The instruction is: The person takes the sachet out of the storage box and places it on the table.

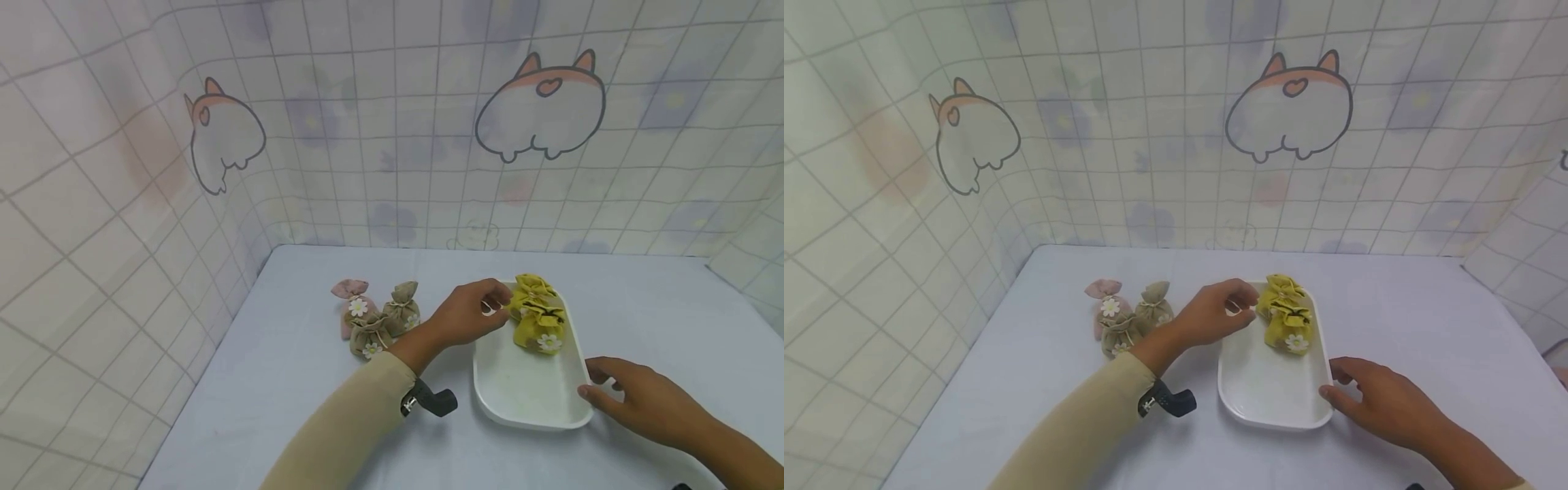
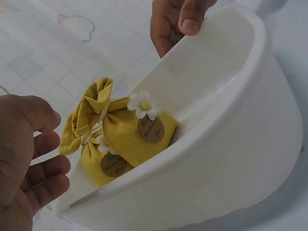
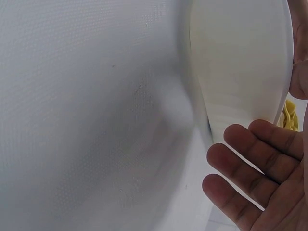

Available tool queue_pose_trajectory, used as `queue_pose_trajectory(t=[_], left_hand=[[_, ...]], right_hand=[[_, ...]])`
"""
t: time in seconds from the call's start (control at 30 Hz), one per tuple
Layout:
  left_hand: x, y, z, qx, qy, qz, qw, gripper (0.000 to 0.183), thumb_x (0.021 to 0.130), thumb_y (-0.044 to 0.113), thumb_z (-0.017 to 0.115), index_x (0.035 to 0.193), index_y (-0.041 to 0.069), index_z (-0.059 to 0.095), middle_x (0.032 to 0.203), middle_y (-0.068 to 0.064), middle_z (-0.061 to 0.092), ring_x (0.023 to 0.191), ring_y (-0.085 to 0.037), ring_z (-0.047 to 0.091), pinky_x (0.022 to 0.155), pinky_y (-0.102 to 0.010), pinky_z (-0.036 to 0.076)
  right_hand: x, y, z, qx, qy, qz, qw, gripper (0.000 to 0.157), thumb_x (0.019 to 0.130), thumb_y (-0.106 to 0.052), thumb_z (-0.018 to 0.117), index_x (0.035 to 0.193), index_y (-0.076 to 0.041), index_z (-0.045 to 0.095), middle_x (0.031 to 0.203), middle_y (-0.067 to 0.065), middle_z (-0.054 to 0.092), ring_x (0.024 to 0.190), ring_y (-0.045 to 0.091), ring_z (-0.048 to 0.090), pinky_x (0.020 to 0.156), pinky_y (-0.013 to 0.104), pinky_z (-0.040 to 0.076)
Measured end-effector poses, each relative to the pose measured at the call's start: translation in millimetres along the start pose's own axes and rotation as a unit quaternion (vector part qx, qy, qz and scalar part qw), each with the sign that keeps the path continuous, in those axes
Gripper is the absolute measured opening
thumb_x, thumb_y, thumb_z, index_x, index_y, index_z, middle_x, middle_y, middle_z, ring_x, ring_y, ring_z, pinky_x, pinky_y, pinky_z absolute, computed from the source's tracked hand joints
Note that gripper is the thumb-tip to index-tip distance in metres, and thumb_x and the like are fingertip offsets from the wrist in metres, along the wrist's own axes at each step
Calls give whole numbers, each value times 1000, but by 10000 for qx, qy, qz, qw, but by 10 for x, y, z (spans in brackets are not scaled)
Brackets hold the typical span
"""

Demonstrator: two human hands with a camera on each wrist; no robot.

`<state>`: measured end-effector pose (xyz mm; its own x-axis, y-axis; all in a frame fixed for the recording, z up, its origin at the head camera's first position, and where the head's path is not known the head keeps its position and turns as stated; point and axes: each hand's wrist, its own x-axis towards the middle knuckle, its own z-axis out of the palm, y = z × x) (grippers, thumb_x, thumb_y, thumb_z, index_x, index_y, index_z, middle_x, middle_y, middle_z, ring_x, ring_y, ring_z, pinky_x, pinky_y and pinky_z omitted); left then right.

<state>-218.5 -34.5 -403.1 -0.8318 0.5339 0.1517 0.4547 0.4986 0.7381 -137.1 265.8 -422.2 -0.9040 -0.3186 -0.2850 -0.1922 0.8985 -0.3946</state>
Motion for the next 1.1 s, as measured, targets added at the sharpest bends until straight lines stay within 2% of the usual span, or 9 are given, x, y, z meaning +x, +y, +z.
queue_pose_trajectory(t=[0.3,0.63,1.1], left_hand=[[110,-16,94,259,59,19,9996,25,99,17,69,123,12,64,116,4,66,101,-3,61,88,-12,46],[173,-44,184,599,-91,-195,9980,26,99,20,68,124,16,65,116,8,66,100,-2,59,83,-13,46],[256,-11,270,543,-66,-261,9982,27,99,22,67,126,16,64,115,9,66,98,-1,59,80,-12,46]], right_hand=[[-4,-7,-6,-10,-3,43,10000,70,92,-57,69,131,0,62,108,6,71,93,29,67,73,52,58],[2,5,9,25,11,44,10000,71,92,-58,69,131,0,62,108,6,71,94,29,67,74,52,58],[-10,9,10,5,92,-74,9999,69,92,-58,69,130,-1,62,107,4,71,92,27,67,73,51,58]])
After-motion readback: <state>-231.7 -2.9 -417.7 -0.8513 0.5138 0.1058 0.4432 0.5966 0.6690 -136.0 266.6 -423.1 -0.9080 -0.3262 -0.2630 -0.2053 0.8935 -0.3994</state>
